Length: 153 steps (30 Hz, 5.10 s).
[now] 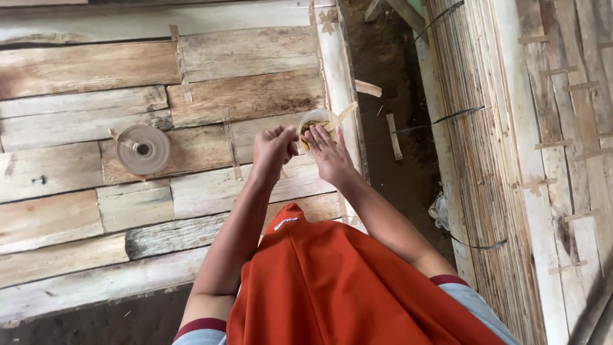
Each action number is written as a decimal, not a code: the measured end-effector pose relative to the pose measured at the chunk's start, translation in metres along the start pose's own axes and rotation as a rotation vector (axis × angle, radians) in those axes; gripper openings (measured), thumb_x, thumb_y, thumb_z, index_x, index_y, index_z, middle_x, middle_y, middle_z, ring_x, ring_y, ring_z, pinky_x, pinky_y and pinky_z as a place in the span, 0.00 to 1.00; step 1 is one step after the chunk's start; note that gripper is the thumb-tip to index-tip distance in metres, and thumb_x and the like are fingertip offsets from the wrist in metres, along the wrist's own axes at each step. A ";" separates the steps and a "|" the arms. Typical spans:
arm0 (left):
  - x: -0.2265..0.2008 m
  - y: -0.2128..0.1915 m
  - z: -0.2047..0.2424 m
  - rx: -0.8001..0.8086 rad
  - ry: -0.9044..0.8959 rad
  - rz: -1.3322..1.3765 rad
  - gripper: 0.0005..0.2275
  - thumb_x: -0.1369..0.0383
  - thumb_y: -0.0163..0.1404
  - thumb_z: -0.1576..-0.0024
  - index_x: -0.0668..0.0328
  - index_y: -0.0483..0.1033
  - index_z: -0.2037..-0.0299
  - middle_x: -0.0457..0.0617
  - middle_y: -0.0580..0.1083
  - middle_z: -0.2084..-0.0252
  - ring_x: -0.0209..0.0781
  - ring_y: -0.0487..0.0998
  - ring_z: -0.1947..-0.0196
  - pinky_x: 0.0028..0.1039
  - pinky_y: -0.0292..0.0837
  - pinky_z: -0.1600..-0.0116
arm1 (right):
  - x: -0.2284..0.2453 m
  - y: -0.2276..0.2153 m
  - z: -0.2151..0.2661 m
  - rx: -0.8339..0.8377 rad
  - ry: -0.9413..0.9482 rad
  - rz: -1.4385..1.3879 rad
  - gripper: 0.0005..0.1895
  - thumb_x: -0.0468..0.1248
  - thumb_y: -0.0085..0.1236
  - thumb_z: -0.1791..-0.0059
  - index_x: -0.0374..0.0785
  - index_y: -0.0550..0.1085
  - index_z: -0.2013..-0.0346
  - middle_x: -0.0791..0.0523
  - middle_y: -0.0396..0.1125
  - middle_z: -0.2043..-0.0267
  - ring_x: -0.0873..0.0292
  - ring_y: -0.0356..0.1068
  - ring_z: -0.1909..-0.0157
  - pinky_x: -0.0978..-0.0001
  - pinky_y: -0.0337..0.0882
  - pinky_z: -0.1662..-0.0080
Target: The person repeatedly applies a brown paste from a small container onto thin wooden strips using a brush, then presses the strips onto a wooden surface. The process is repeated several times across different sections of the surface.
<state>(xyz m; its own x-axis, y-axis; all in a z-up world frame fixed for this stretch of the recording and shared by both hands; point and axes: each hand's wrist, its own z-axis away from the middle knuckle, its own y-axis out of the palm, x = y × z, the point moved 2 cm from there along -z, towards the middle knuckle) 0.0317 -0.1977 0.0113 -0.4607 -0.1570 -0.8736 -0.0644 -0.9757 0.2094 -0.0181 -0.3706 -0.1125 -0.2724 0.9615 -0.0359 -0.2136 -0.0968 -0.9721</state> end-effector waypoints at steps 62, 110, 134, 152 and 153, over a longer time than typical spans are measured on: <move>-0.015 -0.430 0.075 0.042 0.066 0.422 0.08 0.71 0.52 0.38 0.68 0.76 0.54 0.59 0.79 0.64 0.50 0.85 0.68 0.42 0.84 0.60 | 0.428 -0.061 -0.219 -0.442 0.120 -0.165 0.30 0.53 0.66 0.66 0.47 0.63 0.58 0.56 0.63 0.63 0.48 0.62 0.53 0.51 0.64 0.56; -0.063 -0.320 -0.080 0.125 -0.148 0.252 0.08 0.61 0.54 0.38 0.52 0.77 0.55 0.48 0.82 0.57 0.37 0.79 0.58 0.35 0.75 0.52 | 0.321 -0.146 -0.136 -0.193 0.347 -1.662 0.09 0.36 0.54 0.44 0.32 0.75 0.65 0.49 0.69 0.84 0.61 0.71 0.82 0.74 0.71 0.79; -0.021 -0.340 -0.252 -0.220 0.608 -0.885 0.05 0.60 0.57 0.44 0.42 0.76 0.62 0.35 0.73 0.63 0.42 0.70 0.55 0.37 0.54 0.53 | 0.303 -0.067 -0.185 -0.161 0.584 -1.717 0.11 0.40 0.61 0.47 0.33 0.76 0.65 0.47 0.73 0.80 0.56 0.76 0.79 0.71 0.74 0.76; 0.008 -0.338 -0.266 -0.297 0.650 -1.103 0.07 0.56 0.56 0.45 0.38 0.73 0.61 0.37 0.64 0.59 0.46 0.63 0.50 0.40 0.55 0.47 | 0.310 -0.050 -0.201 -0.017 0.736 -1.545 0.07 0.42 0.63 0.50 0.44 0.78 0.67 0.57 0.71 0.80 0.67 0.68 0.78 0.79 0.67 0.75; 0.007 -0.337 -0.266 -0.298 0.644 -1.101 0.07 0.55 0.56 0.45 0.37 0.72 0.62 0.37 0.64 0.58 0.46 0.63 0.50 0.40 0.55 0.47 | 0.311 -0.049 -0.202 -0.002 0.753 -1.517 0.07 0.43 0.63 0.50 0.45 0.77 0.67 0.58 0.70 0.81 0.67 0.67 0.78 0.78 0.67 0.75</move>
<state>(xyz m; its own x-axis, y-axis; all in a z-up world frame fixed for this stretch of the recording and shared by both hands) 0.2856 0.0893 -0.1822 0.2159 0.7759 -0.5928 0.1024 -0.6217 -0.7765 0.0974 -0.0152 -0.1228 0.6362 0.0814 0.7672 0.1574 0.9598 -0.2323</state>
